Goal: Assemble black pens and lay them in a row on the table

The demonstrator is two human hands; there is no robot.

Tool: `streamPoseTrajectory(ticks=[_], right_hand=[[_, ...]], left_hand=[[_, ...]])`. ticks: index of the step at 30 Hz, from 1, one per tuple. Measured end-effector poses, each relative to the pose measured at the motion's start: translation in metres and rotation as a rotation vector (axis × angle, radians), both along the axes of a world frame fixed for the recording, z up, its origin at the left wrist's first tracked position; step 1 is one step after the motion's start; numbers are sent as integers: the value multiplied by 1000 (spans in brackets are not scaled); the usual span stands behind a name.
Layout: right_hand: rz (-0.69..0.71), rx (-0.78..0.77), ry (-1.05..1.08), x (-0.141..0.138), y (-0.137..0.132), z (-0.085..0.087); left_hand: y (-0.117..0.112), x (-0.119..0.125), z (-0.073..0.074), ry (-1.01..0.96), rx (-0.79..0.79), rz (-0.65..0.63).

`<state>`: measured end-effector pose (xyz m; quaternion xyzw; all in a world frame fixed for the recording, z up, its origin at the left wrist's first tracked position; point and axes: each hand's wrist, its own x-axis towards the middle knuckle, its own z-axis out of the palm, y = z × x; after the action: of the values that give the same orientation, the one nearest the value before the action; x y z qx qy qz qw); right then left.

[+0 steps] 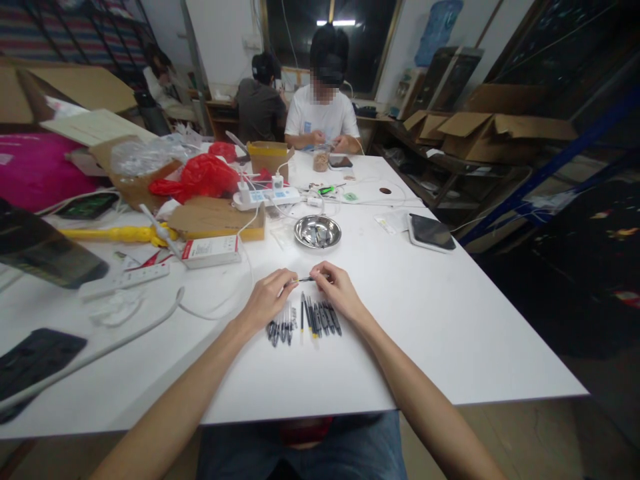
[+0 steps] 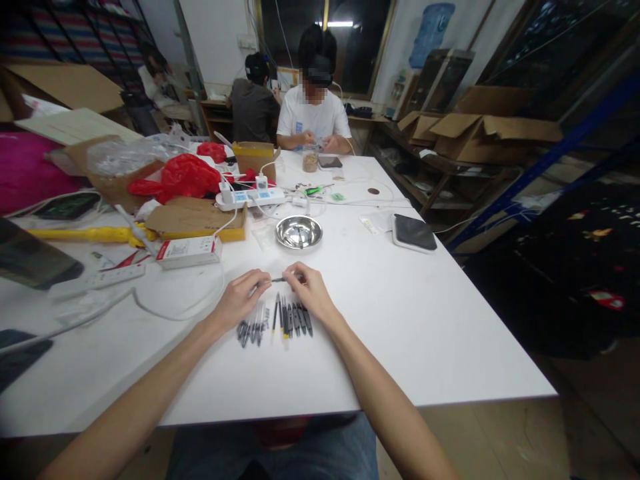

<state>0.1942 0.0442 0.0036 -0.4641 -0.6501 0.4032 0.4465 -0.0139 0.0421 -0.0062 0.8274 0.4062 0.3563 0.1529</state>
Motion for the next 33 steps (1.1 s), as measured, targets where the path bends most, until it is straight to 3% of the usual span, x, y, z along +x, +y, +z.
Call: streamPoseTrajectory(ticks=[5,12,16,19,25,33], right_hand=[[139,-17,73,1,3,3],[-11,-47,-102,-1,-1,-4],[56,91,-80,-3,-4,0],[115,95,-36,-2,-3,1],[31,71,-149,-4,-4,-5],[-42,136,-59,-4,-2,-2]], left_hand=[[-1,-1,3,22,-14,-4],[-2,1,5,-4,60,-25],[-1,0,5,-46,71,2],[0,-1,3,-68,91,20],[2,0,4,-108,112,5],[8,-7,6,6,95,54]])
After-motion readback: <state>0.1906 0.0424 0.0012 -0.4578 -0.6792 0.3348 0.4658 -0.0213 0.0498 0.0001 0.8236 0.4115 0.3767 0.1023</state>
